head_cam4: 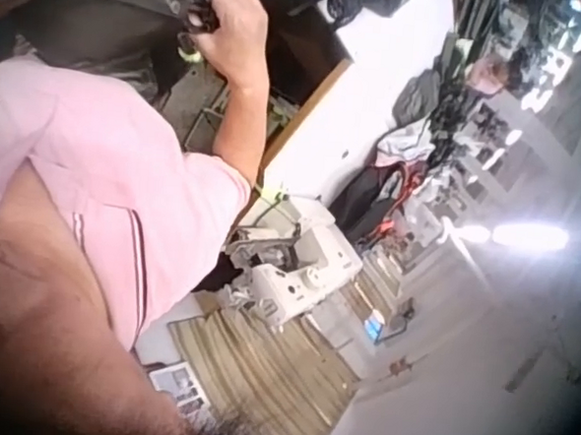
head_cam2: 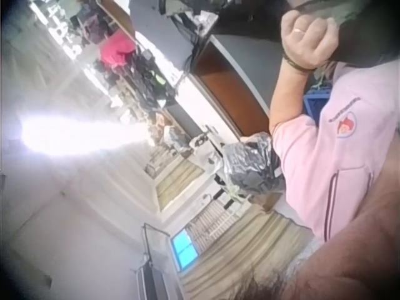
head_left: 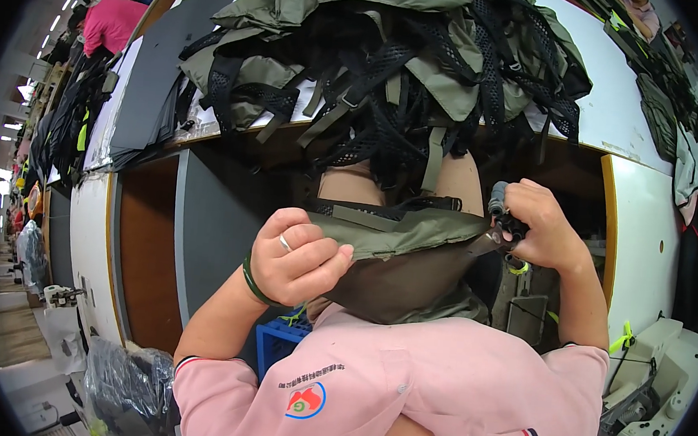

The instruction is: Trim excess material and threads from green fabric vest components using scissors.

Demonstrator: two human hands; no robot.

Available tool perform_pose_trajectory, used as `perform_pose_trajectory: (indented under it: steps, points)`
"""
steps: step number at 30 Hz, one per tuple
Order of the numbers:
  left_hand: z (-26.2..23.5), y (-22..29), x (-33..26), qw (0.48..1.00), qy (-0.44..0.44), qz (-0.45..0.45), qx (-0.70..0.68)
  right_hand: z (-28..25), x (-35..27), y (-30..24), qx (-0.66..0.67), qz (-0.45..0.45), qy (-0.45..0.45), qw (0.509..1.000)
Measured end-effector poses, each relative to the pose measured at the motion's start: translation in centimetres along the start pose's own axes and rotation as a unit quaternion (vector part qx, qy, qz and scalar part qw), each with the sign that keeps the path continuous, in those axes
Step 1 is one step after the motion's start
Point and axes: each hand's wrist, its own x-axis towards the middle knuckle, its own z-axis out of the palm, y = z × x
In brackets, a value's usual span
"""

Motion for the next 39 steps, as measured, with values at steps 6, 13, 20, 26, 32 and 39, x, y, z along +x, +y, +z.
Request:
perform_pose_trajectory:
  steps: [6,13,20,26,32,39]
  points:
    - [0.1,0.2,0.6,1.0,0.002,0.017,-0.006,-0.5,1.6,-2.0,-0.071,0.004,-0.027,0.997]
    - [0.3,0.2,1.4,1.0,0.007,0.012,-0.008,-1.1,3.1,-2.9,-0.125,-0.027,-0.046,0.991]
    - [0.3,0.2,1.6,1.0,-0.005,0.006,-0.017,-1.2,3.0,-2.5,-0.169,-0.037,-0.04,0.984]
    - [0.3,0.2,1.3,0.999,-0.005,-0.008,-0.046,-1.6,2.6,-2.1,-0.13,0.003,-0.035,0.991]
    - [0.3,0.1,1.4,0.996,-0.014,-0.028,-0.078,-1.7,2.1,-2.2,-0.103,-0.014,-0.023,0.994]
    - [0.5,0.3,1.6,0.998,0.007,-0.019,-0.058,-1.2,2.0,-2.3,-0.084,-0.026,-0.016,0.996]
